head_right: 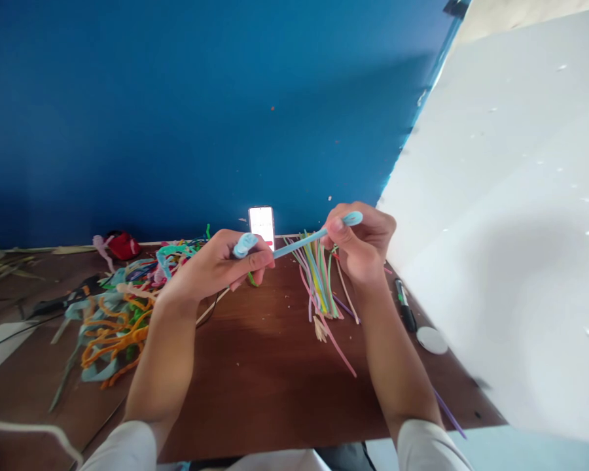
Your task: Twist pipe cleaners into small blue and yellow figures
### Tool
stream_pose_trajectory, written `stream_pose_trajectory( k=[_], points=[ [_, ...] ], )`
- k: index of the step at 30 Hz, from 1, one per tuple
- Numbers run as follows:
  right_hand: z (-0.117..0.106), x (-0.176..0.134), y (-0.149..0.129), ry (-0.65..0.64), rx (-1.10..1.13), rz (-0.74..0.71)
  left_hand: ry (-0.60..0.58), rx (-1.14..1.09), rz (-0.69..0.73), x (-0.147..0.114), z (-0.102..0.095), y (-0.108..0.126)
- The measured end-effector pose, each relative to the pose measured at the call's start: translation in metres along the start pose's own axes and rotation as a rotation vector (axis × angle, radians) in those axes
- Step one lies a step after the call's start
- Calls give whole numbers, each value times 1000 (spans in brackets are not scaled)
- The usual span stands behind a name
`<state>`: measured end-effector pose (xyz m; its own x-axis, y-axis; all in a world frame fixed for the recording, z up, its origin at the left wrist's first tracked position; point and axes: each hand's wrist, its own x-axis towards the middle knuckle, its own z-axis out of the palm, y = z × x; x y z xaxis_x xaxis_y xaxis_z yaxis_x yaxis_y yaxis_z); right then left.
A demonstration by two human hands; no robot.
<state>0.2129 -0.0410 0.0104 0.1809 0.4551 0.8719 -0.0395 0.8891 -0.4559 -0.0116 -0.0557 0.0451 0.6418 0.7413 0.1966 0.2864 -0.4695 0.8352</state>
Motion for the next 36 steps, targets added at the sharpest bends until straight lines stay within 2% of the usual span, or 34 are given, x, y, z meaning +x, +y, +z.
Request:
stream_pose_trajectory(
  k=[5,15,22,30,36],
  points=[
    [-1,-1,2,5,-54,43,-6,6,1,2,0,-3],
    [1,0,3,-3,-45,-28,-24,-3,-1,2,2,-6],
    [-1,2,0,56,-48,10,-40,36,-18,3,-1,-8],
    [-1,4,4,-106,92,127,-21,51,-31,3,-2,-9],
    [0,1,2,-57,-22,152,-31,48,-40,3,-2,-7]
  ],
)
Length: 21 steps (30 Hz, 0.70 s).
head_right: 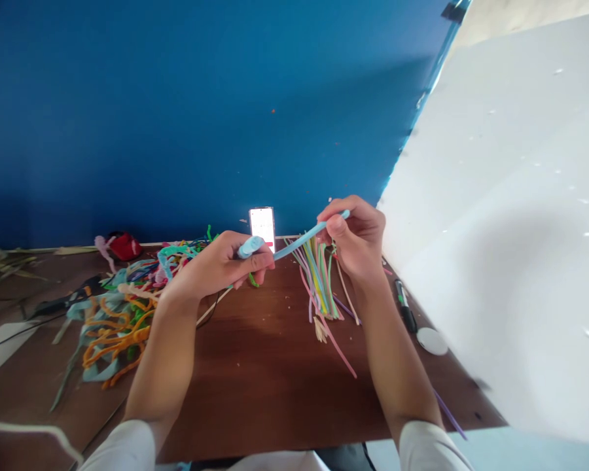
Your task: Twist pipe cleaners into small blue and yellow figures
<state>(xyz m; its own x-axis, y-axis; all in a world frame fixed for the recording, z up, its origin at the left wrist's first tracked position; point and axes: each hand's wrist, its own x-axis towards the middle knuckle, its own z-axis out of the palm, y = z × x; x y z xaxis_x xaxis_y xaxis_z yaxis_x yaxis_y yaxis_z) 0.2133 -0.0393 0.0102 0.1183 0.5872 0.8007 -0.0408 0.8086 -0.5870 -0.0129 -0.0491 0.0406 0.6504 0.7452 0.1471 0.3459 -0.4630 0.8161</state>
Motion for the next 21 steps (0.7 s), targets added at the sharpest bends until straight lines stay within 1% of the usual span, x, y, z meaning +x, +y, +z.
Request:
stream_pose_trajectory(
  k=[5,8,14,17,21],
  points=[
    [-2,1,2,10,-8,15,0,1,-3,0,0,1],
    [0,2,1,4,26,55,13,4,1,0,0,1],
    [3,3,-3,-59,59,147,44,2,29,0,2,1],
    [4,1,-3,-60,41,148,57,3,19,0,2,2],
    [6,0,-1,-54,29,111,59,-7,13,-2,0,4]
  ],
)
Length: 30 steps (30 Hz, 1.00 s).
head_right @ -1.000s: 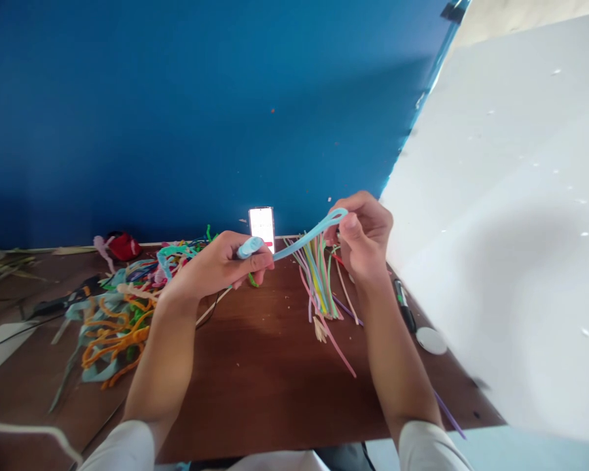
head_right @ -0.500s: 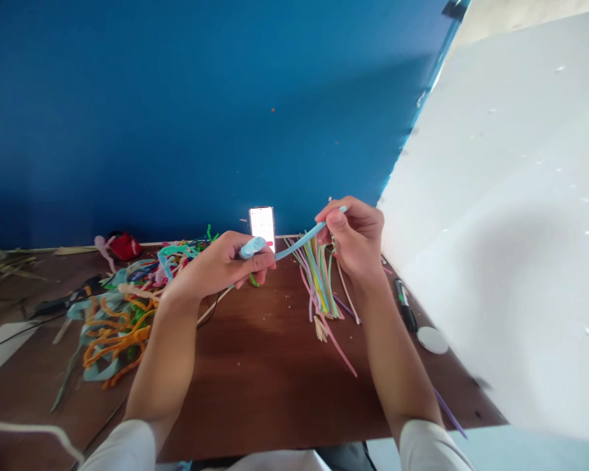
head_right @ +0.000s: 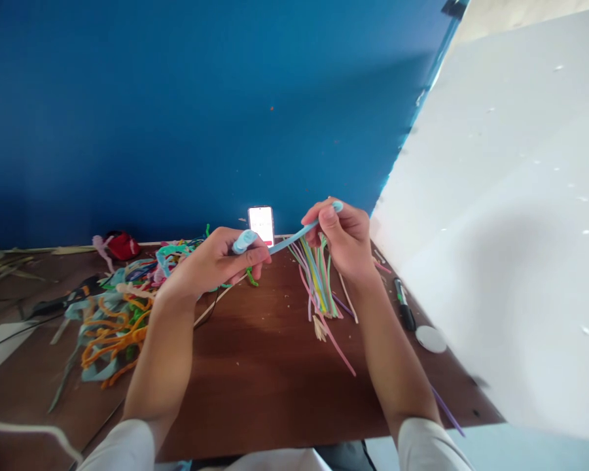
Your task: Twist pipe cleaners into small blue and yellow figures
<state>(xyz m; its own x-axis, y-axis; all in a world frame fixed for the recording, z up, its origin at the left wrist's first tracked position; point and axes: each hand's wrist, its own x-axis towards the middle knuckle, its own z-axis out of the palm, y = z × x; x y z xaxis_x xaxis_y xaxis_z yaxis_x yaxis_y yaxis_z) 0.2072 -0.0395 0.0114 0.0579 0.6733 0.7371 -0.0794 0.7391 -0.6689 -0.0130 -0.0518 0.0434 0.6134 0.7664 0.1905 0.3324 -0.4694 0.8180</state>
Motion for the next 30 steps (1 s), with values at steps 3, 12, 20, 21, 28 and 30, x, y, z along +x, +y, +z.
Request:
stream_pose_trajectory(
  k=[3,12,20,21,28,30],
  points=[
    [1,0,1,0,-2,-38,-5,-6,-4,0,-1,0],
    [0,0,1,-15,18,-85,-37,-1,1,2,1,-4],
    [0,1,1,7,-34,-86,-23,4,-14,1,1,-2],
    [0,1,1,8,-39,-97,-21,4,-13,1,1,-2],
    [-2,2,1,16,-43,-139,-33,6,-15,2,1,-6],
    [-2,2,1,0,-24,-156,-27,4,-13,2,1,-5]
  ],
)
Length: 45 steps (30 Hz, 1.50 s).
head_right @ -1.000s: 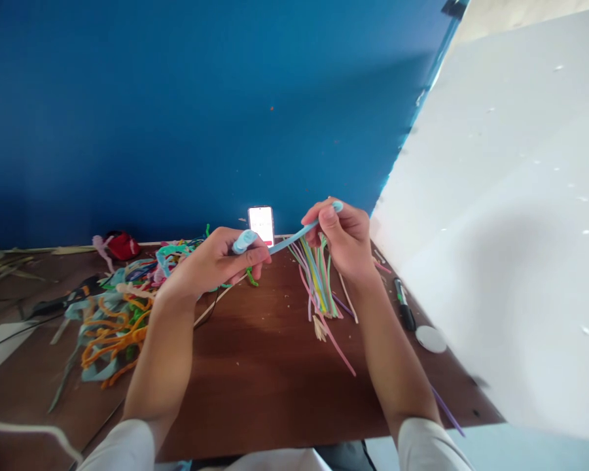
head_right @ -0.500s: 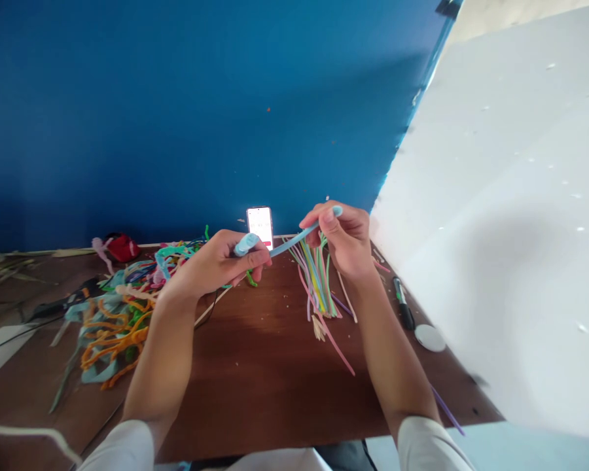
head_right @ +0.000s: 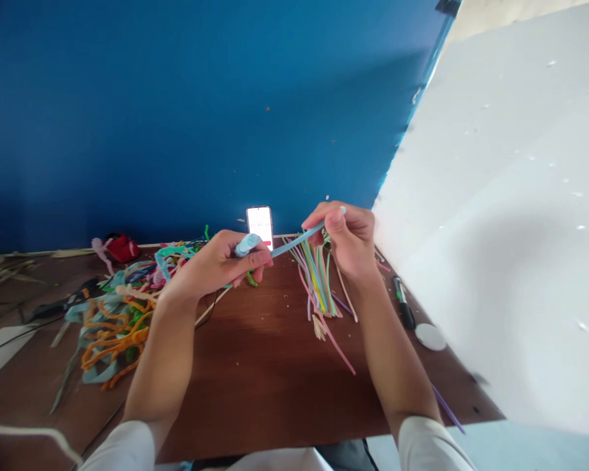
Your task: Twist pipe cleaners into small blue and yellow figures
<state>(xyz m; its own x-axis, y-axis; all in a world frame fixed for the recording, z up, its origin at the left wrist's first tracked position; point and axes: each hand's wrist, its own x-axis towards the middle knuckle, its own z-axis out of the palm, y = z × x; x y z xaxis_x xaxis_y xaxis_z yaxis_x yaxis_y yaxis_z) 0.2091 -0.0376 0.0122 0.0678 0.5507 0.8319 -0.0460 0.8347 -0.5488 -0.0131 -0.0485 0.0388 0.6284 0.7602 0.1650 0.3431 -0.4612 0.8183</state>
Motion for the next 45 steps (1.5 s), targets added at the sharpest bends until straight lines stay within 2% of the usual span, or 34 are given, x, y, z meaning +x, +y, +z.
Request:
stream_pose_trajectory(
  k=[11,34,45],
  points=[
    [0,-1,-1,-17,50,21,3,-3,15,-1,-1,2],
    [1,-2,-2,63,-15,97,-24,11,5,0,0,2],
    [1,-4,-1,65,16,119,4,4,8,-2,-3,2]
  ],
)
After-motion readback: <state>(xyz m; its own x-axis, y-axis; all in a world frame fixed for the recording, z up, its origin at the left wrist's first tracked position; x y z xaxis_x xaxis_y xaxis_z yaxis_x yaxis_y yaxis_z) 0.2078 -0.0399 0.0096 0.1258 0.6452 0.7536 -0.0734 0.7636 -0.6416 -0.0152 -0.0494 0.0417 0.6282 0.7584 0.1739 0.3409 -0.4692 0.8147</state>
